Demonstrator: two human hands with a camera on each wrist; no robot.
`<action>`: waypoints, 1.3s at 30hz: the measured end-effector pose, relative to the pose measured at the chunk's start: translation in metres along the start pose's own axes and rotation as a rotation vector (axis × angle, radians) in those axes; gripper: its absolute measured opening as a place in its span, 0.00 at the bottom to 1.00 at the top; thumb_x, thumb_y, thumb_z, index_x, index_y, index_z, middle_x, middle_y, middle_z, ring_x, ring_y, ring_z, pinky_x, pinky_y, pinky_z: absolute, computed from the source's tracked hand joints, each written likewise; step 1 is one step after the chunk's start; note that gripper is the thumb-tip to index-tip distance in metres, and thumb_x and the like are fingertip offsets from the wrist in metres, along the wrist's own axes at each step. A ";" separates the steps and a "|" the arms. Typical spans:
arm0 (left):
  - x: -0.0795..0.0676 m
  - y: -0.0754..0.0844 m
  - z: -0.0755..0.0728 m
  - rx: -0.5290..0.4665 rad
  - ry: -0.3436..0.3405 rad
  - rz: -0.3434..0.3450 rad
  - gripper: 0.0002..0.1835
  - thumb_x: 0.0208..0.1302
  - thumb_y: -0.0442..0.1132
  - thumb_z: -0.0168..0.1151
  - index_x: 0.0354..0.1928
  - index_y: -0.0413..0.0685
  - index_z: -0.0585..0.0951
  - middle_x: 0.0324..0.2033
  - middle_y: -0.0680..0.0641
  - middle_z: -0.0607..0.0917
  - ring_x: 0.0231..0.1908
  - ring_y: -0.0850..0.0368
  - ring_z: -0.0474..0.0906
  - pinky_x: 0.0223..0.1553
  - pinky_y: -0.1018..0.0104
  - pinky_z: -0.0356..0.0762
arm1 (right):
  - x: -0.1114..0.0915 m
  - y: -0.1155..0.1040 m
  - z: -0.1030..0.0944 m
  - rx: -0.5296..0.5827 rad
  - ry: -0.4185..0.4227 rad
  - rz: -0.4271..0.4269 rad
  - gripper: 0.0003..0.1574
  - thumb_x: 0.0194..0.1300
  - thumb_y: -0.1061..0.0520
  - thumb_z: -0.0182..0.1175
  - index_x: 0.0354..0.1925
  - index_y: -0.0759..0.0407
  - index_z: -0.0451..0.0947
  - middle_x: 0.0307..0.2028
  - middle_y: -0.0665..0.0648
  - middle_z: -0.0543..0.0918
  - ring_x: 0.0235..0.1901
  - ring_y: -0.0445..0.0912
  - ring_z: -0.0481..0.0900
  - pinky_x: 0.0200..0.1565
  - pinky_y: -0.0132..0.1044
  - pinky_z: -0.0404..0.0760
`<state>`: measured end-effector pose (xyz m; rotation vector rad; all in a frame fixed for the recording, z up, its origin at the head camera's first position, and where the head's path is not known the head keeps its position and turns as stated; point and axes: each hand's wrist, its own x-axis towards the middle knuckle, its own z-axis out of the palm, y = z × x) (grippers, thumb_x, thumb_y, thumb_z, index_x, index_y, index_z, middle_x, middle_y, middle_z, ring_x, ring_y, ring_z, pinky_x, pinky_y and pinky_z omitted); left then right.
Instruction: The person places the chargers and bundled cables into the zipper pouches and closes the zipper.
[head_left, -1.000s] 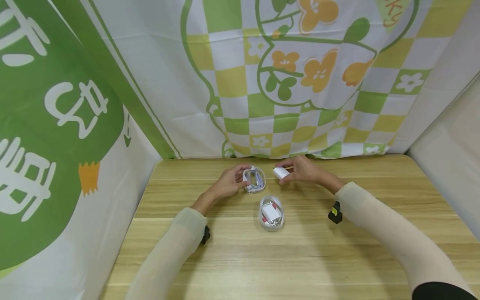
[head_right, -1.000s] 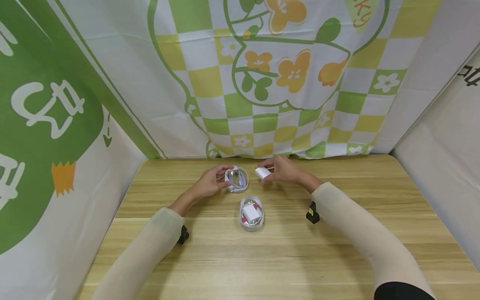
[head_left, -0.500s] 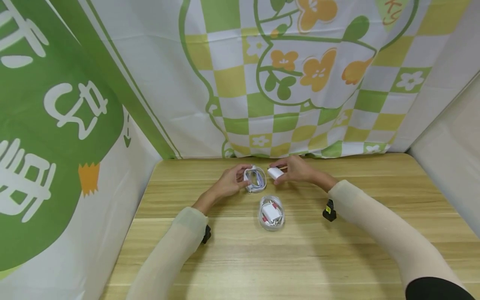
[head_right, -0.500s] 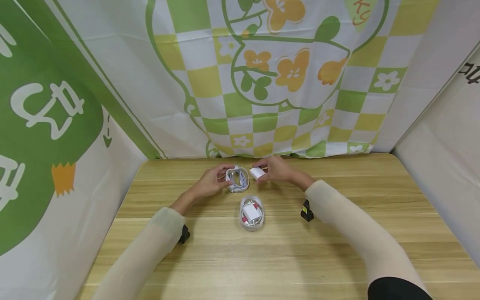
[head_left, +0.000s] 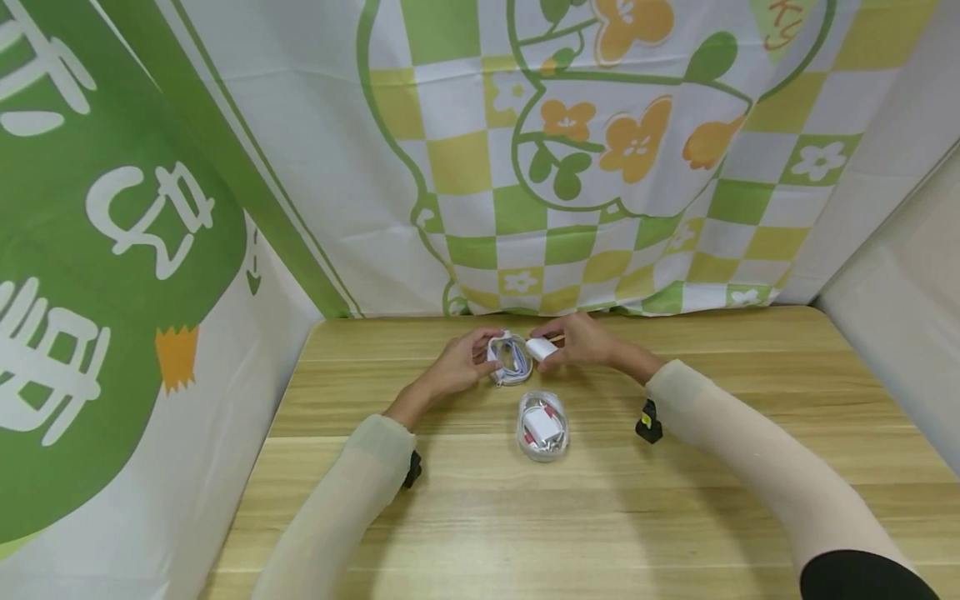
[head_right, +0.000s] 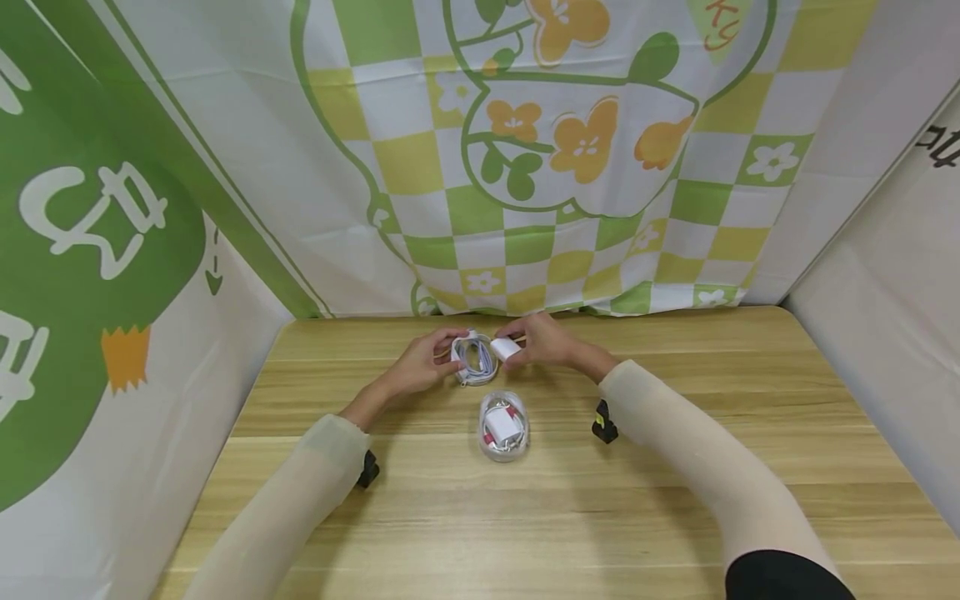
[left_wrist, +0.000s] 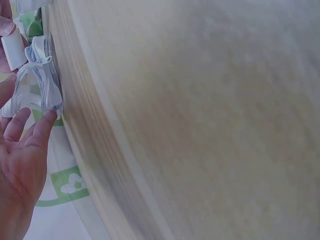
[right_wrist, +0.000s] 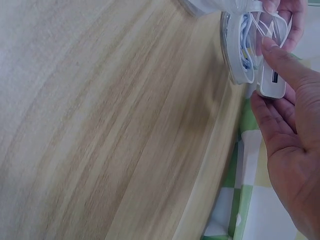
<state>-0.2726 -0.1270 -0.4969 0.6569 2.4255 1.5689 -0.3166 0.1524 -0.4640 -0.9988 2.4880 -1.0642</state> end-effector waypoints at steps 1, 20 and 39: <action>0.000 0.000 0.000 0.001 0.001 0.003 0.31 0.70 0.28 0.69 0.72 0.35 0.71 0.69 0.35 0.79 0.70 0.42 0.75 0.70 0.57 0.76 | 0.000 -0.001 0.001 0.005 0.000 -0.001 0.38 0.55 0.57 0.83 0.60 0.69 0.83 0.57 0.66 0.88 0.54 0.58 0.89 0.54 0.41 0.89; 0.008 0.004 0.010 0.072 -0.001 0.022 0.30 0.70 0.32 0.70 0.72 0.42 0.73 0.68 0.38 0.80 0.70 0.44 0.76 0.70 0.54 0.77 | 0.010 -0.004 0.009 -0.074 0.007 -0.017 0.33 0.56 0.55 0.83 0.58 0.65 0.86 0.54 0.63 0.90 0.51 0.55 0.90 0.51 0.39 0.90; 0.008 0.004 0.010 0.023 -0.007 0.041 0.30 0.71 0.30 0.69 0.72 0.39 0.72 0.69 0.38 0.80 0.71 0.43 0.74 0.71 0.55 0.75 | 0.015 -0.005 0.020 -0.091 0.032 -0.027 0.33 0.56 0.53 0.83 0.56 0.68 0.86 0.51 0.64 0.90 0.49 0.55 0.91 0.49 0.40 0.91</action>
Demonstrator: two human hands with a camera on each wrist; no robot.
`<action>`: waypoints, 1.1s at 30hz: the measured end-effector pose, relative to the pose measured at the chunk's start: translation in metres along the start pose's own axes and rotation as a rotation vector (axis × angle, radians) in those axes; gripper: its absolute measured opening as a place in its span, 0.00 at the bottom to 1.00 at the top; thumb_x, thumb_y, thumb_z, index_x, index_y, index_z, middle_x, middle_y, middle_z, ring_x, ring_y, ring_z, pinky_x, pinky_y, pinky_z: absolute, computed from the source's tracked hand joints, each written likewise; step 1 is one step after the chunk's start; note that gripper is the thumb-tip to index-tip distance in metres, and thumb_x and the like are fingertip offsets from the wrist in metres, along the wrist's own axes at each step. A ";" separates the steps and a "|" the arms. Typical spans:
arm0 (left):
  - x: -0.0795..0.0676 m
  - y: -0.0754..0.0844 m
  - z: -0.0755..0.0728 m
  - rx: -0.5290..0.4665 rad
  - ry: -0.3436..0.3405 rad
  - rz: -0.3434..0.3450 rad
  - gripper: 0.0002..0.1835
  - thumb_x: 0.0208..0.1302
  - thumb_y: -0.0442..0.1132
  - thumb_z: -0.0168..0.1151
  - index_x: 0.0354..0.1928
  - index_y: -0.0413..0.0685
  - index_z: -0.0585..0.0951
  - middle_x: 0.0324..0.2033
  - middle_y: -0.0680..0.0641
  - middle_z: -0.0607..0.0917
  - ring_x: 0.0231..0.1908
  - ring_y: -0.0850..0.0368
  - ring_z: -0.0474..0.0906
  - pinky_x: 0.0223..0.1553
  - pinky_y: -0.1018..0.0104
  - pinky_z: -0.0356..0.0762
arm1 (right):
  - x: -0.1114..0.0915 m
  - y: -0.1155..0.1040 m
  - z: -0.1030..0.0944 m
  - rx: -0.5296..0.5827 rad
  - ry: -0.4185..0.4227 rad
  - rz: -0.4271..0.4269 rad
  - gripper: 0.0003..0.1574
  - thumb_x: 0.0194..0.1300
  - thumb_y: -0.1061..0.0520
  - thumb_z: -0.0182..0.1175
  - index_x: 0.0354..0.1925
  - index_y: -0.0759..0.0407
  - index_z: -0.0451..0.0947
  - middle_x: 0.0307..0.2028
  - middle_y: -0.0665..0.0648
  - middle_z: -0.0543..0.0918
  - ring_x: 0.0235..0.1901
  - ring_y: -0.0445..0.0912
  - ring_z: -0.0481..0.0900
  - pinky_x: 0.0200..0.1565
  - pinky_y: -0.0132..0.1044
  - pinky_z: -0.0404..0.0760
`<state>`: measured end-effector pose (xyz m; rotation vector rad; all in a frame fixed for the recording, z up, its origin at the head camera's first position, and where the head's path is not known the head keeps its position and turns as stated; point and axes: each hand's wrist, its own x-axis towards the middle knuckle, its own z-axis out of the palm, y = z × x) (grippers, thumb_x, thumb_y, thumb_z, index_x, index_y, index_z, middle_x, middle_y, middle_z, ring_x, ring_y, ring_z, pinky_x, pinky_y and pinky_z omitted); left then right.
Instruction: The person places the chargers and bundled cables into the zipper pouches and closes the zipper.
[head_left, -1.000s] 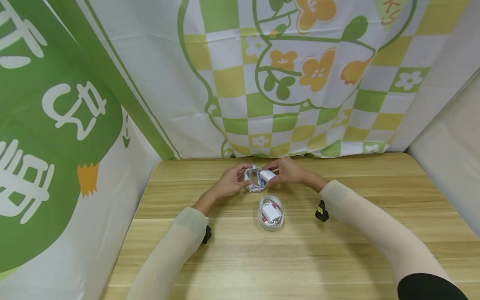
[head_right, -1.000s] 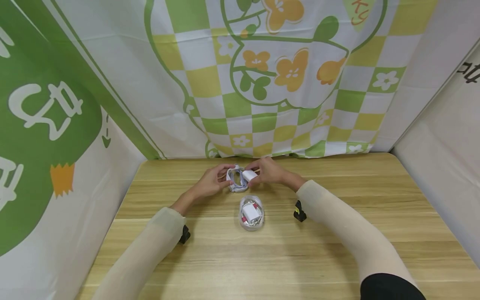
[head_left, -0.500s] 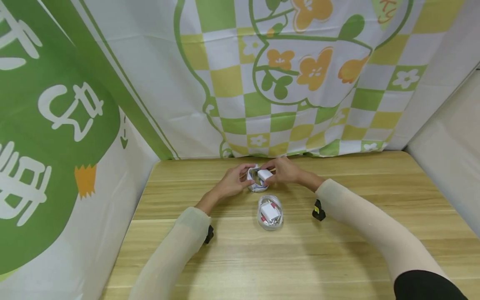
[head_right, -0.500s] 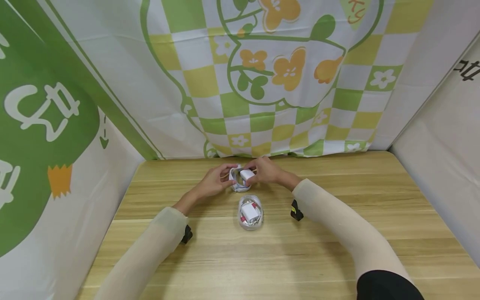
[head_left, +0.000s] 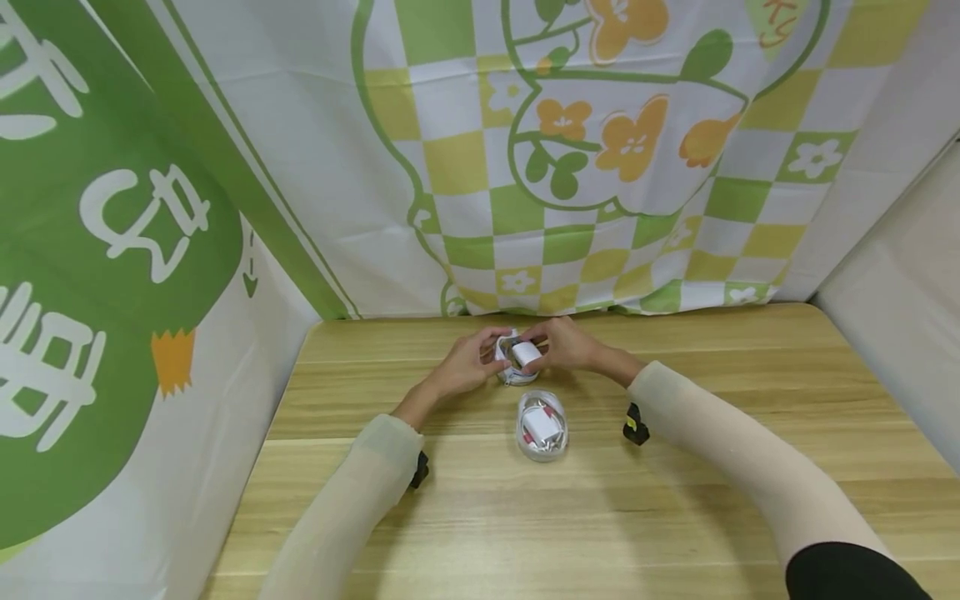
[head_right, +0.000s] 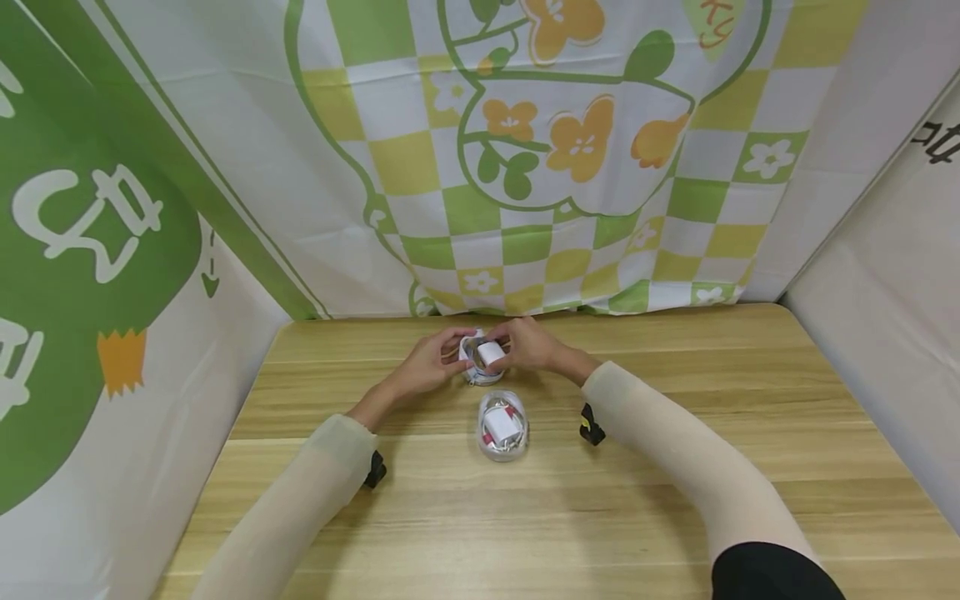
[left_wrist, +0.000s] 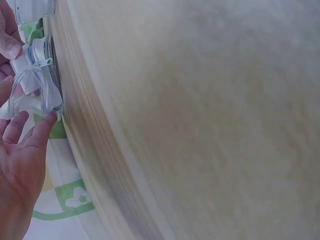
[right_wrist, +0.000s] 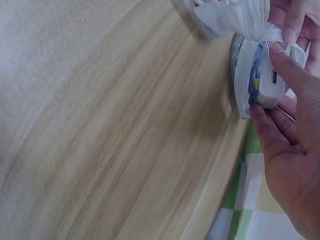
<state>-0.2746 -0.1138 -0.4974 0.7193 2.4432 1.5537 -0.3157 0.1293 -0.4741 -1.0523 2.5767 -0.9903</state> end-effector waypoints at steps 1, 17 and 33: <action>0.000 0.000 0.000 -0.004 -0.002 0.000 0.30 0.71 0.30 0.69 0.72 0.39 0.72 0.69 0.37 0.79 0.71 0.43 0.74 0.71 0.55 0.75 | 0.000 0.000 -0.001 0.017 -0.011 0.008 0.34 0.56 0.54 0.83 0.57 0.68 0.85 0.53 0.64 0.90 0.50 0.56 0.90 0.50 0.40 0.90; 0.000 0.000 0.000 -0.029 -0.005 0.014 0.31 0.70 0.28 0.69 0.72 0.37 0.72 0.68 0.35 0.79 0.71 0.41 0.75 0.72 0.53 0.74 | -0.006 0.003 -0.008 0.157 -0.052 0.035 0.29 0.60 0.63 0.78 0.58 0.70 0.84 0.57 0.67 0.87 0.58 0.61 0.86 0.59 0.45 0.87; -0.001 0.001 -0.001 0.014 0.005 -0.011 0.29 0.72 0.32 0.69 0.72 0.42 0.73 0.70 0.39 0.79 0.73 0.44 0.72 0.73 0.52 0.72 | -0.001 0.003 -0.002 0.053 0.017 0.046 0.28 0.57 0.56 0.82 0.52 0.68 0.87 0.50 0.64 0.91 0.48 0.55 0.91 0.51 0.38 0.90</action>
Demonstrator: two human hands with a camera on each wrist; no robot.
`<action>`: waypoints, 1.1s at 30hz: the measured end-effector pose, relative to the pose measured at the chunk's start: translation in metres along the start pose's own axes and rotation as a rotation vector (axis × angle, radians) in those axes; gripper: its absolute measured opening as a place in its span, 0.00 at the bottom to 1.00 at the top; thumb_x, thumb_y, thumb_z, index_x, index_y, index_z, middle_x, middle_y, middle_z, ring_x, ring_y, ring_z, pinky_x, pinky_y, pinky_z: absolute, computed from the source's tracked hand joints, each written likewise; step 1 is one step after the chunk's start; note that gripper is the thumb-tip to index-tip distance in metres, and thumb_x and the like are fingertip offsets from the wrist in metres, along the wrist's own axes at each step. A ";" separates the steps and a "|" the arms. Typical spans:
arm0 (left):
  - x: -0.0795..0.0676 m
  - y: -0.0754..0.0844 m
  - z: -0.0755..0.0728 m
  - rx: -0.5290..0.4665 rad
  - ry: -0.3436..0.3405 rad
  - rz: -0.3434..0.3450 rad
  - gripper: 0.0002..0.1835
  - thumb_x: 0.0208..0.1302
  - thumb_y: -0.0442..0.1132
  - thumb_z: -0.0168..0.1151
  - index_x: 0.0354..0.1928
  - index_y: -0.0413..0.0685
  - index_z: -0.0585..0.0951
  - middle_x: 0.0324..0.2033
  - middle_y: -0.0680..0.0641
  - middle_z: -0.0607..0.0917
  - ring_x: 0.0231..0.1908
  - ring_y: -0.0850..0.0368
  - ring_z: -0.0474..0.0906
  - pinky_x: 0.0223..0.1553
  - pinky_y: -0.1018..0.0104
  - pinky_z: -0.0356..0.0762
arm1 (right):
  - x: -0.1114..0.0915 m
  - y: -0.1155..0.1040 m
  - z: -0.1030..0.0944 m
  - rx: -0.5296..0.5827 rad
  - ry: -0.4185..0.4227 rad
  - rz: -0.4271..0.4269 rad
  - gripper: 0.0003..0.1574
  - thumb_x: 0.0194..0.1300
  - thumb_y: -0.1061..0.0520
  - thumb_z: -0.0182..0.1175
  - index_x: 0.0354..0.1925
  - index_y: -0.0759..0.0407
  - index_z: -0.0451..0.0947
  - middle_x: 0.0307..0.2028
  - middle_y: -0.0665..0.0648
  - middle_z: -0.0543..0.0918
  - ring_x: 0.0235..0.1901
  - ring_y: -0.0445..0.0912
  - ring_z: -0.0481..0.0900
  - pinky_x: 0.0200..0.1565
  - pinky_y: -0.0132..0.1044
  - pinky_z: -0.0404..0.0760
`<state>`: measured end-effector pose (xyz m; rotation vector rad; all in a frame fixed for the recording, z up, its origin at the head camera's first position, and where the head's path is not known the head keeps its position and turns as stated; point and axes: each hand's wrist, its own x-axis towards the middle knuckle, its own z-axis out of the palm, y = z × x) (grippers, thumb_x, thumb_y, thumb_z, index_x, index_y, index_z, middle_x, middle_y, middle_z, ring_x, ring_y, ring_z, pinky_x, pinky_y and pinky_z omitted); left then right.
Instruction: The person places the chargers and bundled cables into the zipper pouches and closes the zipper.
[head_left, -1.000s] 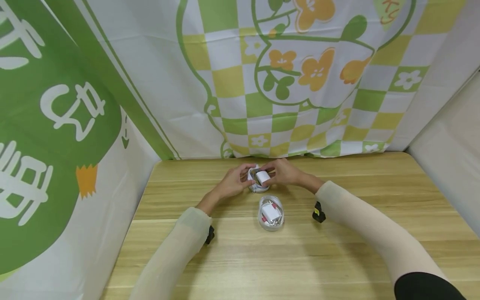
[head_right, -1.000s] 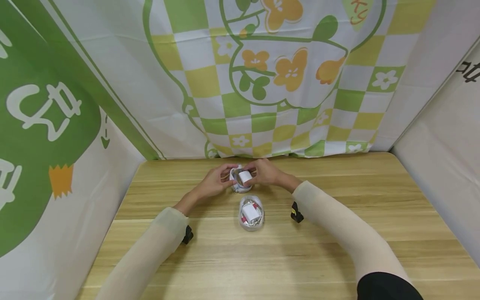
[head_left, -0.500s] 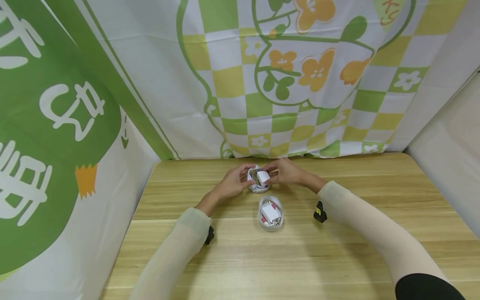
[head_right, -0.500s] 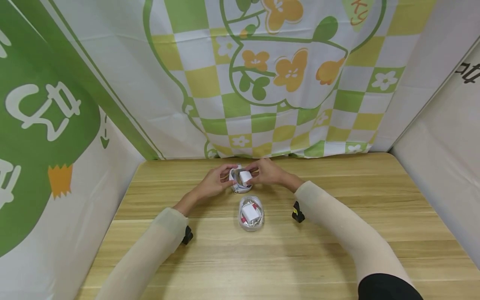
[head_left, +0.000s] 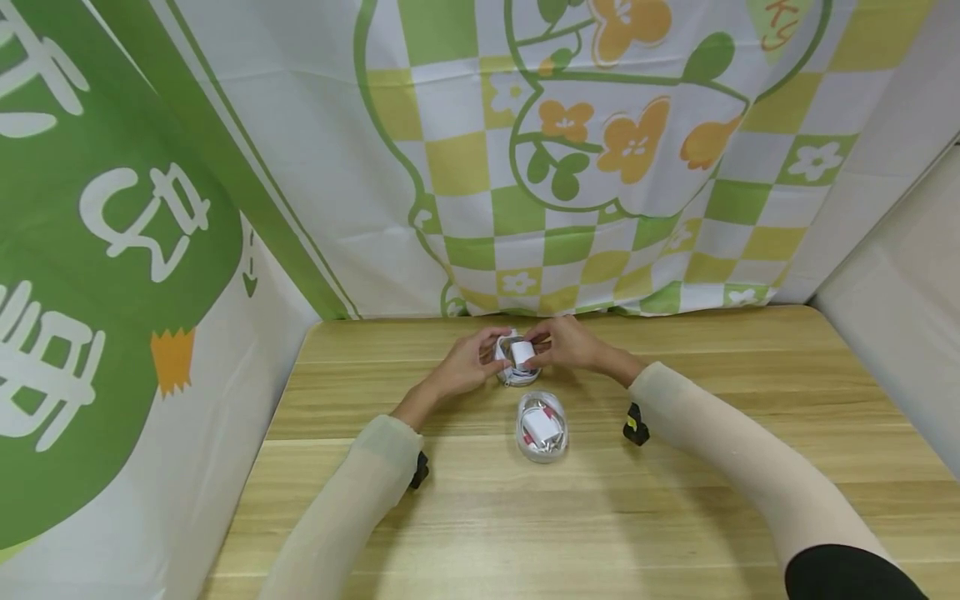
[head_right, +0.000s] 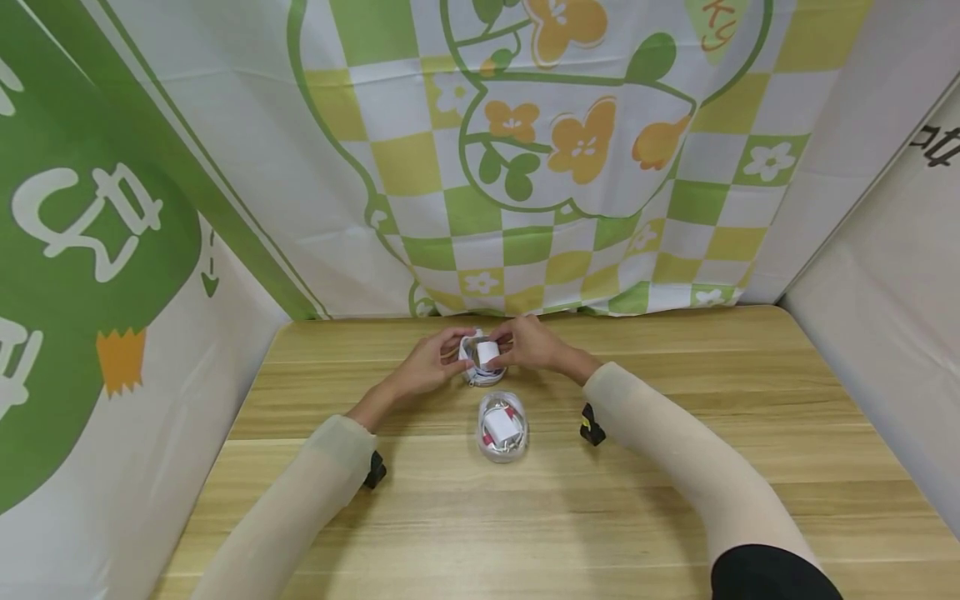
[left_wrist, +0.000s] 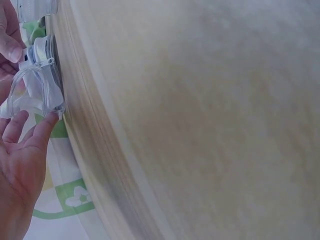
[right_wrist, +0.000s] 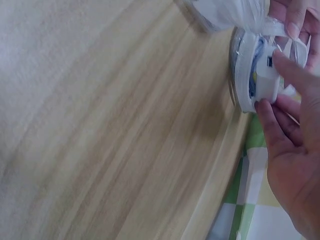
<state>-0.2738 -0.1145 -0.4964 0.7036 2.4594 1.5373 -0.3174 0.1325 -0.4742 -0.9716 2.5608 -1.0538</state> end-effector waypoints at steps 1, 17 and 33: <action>0.000 0.000 0.000 0.001 -0.001 0.001 0.29 0.72 0.32 0.69 0.72 0.42 0.72 0.70 0.39 0.79 0.73 0.44 0.72 0.73 0.52 0.72 | -0.001 0.000 0.000 0.012 -0.008 -0.001 0.28 0.58 0.57 0.81 0.53 0.68 0.86 0.51 0.65 0.90 0.49 0.56 0.91 0.52 0.39 0.90; 0.003 0.000 0.003 0.013 0.007 0.024 0.29 0.71 0.31 0.69 0.72 0.40 0.73 0.69 0.37 0.79 0.72 0.40 0.72 0.75 0.50 0.70 | 0.000 0.003 0.001 0.048 -0.011 0.029 0.28 0.58 0.58 0.81 0.54 0.68 0.87 0.51 0.65 0.90 0.50 0.55 0.91 0.50 0.34 0.89; 0.003 0.002 0.003 0.022 0.010 0.013 0.30 0.71 0.31 0.69 0.72 0.41 0.73 0.73 0.39 0.75 0.74 0.38 0.70 0.73 0.50 0.71 | 0.003 0.001 0.006 -0.083 0.043 -0.029 0.25 0.58 0.56 0.81 0.52 0.66 0.89 0.48 0.63 0.91 0.44 0.52 0.91 0.46 0.35 0.90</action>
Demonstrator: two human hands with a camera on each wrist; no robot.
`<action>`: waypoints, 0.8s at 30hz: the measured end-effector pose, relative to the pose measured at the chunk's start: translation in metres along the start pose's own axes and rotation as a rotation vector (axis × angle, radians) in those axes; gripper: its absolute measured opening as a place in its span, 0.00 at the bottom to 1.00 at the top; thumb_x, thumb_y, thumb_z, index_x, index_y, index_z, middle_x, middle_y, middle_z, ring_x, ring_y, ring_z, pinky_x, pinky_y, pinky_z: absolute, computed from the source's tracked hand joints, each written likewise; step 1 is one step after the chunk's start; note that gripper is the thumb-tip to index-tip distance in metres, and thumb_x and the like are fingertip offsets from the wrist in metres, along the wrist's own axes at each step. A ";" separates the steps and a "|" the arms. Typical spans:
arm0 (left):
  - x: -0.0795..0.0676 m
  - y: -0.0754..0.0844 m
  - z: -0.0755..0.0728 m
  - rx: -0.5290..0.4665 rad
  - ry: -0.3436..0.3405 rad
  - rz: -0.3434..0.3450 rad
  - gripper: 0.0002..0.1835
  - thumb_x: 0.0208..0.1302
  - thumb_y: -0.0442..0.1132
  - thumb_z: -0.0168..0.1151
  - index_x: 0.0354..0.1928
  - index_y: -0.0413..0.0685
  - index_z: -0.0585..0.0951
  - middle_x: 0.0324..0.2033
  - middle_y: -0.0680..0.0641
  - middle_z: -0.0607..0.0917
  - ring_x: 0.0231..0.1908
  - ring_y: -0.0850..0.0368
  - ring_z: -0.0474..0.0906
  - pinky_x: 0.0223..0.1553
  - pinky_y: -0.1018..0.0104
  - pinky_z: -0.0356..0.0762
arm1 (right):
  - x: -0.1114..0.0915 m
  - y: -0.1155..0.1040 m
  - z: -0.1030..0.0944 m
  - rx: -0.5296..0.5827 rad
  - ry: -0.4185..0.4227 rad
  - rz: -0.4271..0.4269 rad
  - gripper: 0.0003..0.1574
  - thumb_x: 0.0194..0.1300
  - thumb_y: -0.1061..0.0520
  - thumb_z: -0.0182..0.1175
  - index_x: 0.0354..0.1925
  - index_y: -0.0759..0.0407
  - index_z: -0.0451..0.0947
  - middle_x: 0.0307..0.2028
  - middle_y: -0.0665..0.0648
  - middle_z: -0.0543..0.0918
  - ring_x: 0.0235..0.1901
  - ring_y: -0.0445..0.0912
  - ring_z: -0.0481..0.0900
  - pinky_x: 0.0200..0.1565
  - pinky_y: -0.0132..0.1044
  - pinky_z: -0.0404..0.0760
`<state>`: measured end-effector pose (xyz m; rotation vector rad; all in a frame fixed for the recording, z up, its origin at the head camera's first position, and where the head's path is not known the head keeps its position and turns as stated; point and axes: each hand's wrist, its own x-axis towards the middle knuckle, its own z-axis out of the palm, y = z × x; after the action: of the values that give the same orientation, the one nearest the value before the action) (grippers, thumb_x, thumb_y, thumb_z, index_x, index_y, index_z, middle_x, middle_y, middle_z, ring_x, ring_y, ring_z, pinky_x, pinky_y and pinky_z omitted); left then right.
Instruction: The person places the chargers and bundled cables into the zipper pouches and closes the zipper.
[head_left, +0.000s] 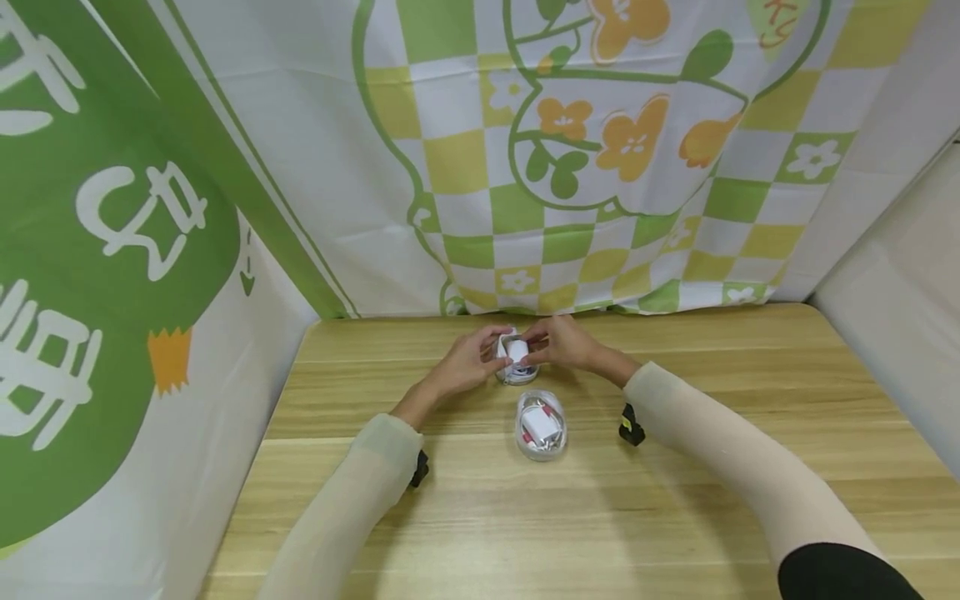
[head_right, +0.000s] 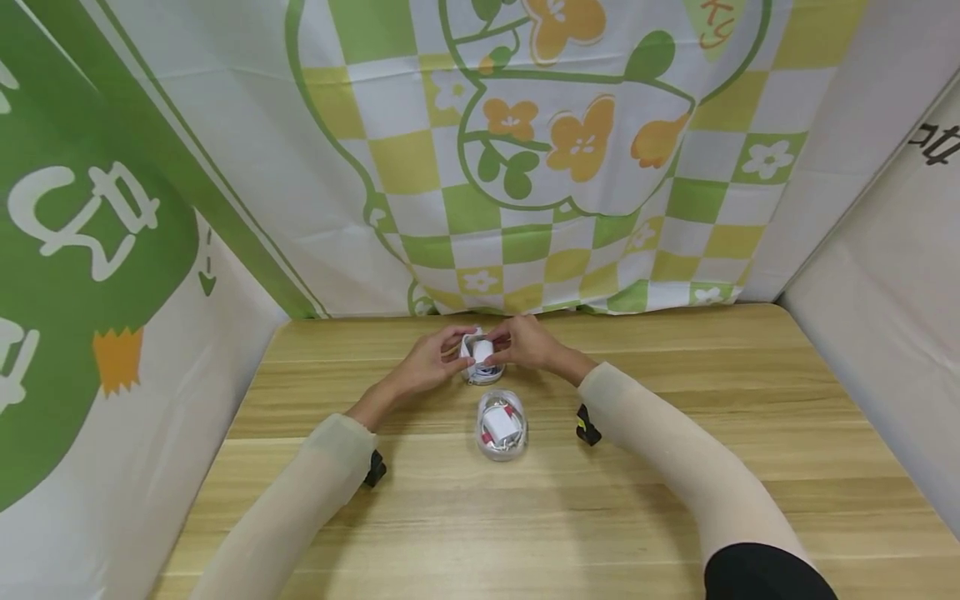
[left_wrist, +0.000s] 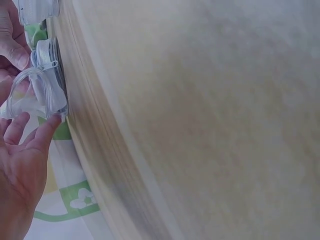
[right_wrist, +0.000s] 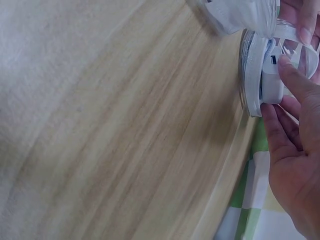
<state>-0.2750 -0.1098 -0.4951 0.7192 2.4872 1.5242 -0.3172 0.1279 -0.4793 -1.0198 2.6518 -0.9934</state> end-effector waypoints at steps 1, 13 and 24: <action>0.000 0.001 0.000 0.015 -0.001 0.003 0.30 0.71 0.32 0.69 0.72 0.41 0.73 0.73 0.39 0.76 0.73 0.38 0.71 0.73 0.50 0.72 | -0.001 0.000 0.000 0.021 0.001 0.004 0.25 0.58 0.56 0.81 0.52 0.67 0.88 0.48 0.64 0.91 0.45 0.53 0.91 0.47 0.35 0.90; 0.001 0.010 0.000 0.189 0.003 -0.002 0.33 0.71 0.39 0.72 0.74 0.47 0.72 0.68 0.40 0.81 0.69 0.41 0.76 0.70 0.48 0.76 | -0.010 0.007 -0.005 0.200 0.022 0.051 0.22 0.66 0.63 0.74 0.57 0.71 0.85 0.52 0.67 0.89 0.52 0.57 0.90 0.55 0.42 0.89; 0.001 0.011 0.002 0.246 -0.017 -0.013 0.25 0.79 0.44 0.62 0.73 0.47 0.75 0.63 0.40 0.85 0.59 0.45 0.82 0.65 0.50 0.79 | -0.019 0.010 -0.014 0.103 0.117 0.070 0.17 0.75 0.59 0.65 0.55 0.70 0.86 0.50 0.66 0.90 0.50 0.59 0.88 0.56 0.52 0.88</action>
<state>-0.2717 -0.1037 -0.4861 0.7446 2.6897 1.2148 -0.3129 0.1534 -0.4765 -0.8674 2.6745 -1.1957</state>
